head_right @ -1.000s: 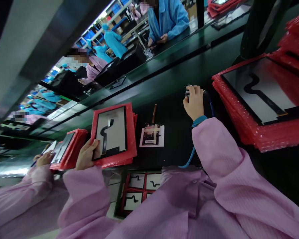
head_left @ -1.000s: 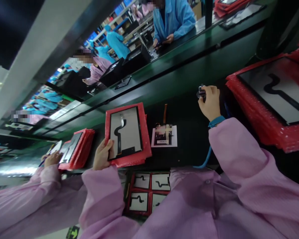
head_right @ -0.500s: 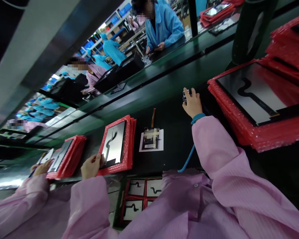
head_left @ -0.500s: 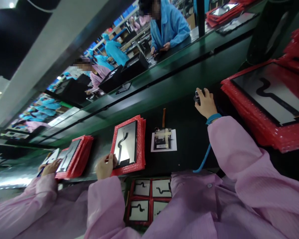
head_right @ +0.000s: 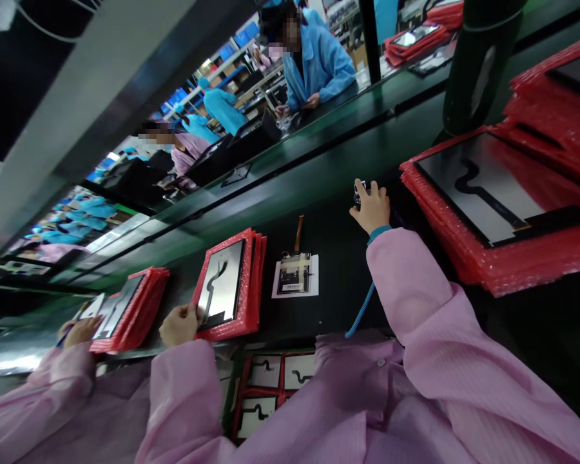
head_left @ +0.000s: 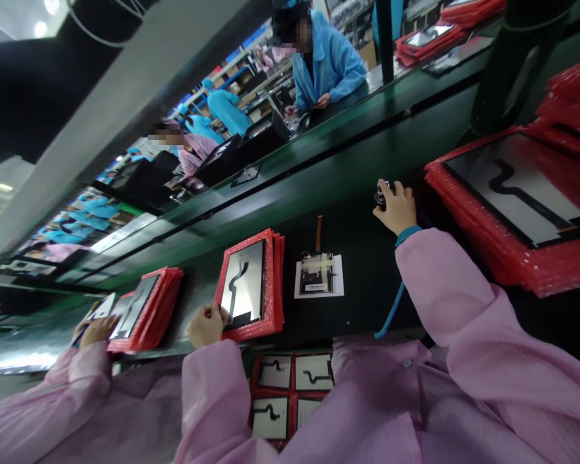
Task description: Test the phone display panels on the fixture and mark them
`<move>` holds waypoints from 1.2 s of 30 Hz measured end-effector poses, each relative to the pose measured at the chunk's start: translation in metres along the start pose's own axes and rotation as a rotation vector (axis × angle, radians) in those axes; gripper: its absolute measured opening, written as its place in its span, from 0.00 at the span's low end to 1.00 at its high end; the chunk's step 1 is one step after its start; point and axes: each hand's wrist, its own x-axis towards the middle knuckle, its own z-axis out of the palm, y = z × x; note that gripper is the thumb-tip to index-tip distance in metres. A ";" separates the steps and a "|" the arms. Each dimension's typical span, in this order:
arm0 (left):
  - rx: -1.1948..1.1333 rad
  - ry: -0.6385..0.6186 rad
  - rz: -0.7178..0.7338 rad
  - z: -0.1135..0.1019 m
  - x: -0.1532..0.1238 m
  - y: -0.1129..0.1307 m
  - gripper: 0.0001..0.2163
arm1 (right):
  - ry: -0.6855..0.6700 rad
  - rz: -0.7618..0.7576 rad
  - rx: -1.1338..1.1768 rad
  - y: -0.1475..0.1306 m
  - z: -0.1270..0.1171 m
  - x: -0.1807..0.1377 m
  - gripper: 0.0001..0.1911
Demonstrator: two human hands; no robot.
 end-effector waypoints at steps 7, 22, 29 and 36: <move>-0.040 -0.057 0.079 -0.003 0.000 -0.004 0.09 | 0.086 -0.053 0.018 -0.003 -0.007 -0.013 0.40; -0.729 0.268 1.120 0.029 -0.162 0.100 0.15 | 0.467 0.012 -0.086 0.011 -0.102 -0.164 0.30; -1.027 -0.247 1.230 0.033 -0.232 0.188 0.15 | 0.621 0.170 -0.188 0.073 -0.133 -0.186 0.14; -1.394 -1.137 0.801 0.018 -0.293 0.284 0.13 | 0.662 0.176 -0.083 0.082 -0.142 -0.179 0.15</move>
